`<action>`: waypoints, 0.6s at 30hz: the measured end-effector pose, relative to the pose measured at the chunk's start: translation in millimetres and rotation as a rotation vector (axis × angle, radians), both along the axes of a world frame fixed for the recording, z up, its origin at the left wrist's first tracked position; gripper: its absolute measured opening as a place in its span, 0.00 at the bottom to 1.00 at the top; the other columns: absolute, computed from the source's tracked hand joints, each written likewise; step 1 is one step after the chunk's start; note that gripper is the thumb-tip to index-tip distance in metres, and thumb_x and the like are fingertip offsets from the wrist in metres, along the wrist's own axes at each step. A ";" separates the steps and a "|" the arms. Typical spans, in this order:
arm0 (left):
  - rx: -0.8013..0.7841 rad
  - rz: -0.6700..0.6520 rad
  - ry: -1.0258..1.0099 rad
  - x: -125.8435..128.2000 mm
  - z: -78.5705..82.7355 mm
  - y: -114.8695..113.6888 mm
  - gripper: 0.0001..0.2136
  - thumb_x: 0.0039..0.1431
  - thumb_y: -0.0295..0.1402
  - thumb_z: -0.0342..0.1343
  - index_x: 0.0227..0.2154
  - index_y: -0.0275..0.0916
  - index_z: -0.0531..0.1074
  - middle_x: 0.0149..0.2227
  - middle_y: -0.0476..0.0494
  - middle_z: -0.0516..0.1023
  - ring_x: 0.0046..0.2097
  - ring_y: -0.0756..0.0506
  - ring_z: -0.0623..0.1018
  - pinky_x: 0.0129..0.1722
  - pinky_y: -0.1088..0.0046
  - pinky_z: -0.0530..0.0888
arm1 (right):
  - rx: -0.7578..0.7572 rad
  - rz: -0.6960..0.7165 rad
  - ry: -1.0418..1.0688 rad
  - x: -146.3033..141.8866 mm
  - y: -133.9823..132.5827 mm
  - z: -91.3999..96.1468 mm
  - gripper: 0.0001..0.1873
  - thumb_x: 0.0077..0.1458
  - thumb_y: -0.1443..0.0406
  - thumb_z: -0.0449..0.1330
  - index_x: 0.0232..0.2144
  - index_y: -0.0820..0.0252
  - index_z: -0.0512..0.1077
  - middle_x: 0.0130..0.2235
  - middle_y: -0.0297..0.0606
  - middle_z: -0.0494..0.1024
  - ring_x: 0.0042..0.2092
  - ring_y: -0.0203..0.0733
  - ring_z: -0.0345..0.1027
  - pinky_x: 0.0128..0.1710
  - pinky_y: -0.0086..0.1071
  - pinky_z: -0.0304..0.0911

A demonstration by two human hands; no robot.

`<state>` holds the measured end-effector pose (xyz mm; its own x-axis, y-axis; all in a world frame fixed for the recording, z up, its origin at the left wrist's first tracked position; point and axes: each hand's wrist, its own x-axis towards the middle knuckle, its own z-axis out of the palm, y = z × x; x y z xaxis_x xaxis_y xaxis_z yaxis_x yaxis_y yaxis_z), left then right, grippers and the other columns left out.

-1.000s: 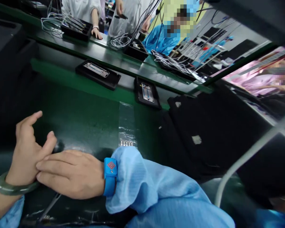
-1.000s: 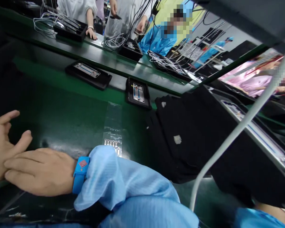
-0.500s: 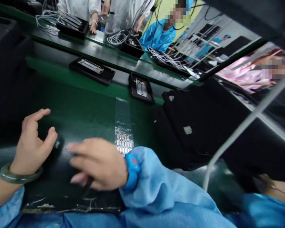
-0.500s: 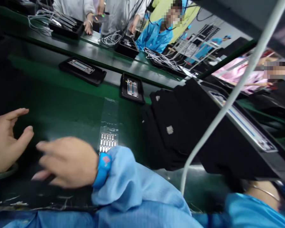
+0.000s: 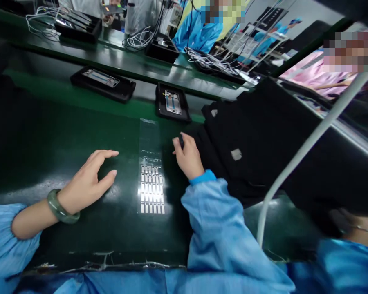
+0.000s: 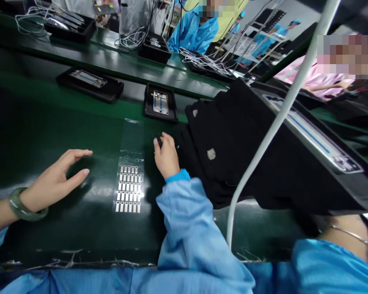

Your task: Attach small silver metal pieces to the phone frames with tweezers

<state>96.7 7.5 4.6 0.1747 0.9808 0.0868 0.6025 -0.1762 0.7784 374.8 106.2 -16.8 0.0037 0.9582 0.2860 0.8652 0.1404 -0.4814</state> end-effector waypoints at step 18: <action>-0.057 0.250 -0.156 -37.0 0.4 3.4 0.19 0.56 0.44 0.52 0.49 0.45 0.66 0.54 0.43 0.69 0.55 0.40 0.71 0.55 0.55 0.68 | -0.063 0.056 -0.671 -32.2 95.3 56.6 0.17 0.61 0.58 0.52 0.50 0.55 0.69 0.50 0.46 0.68 0.44 0.50 0.69 0.36 0.36 0.60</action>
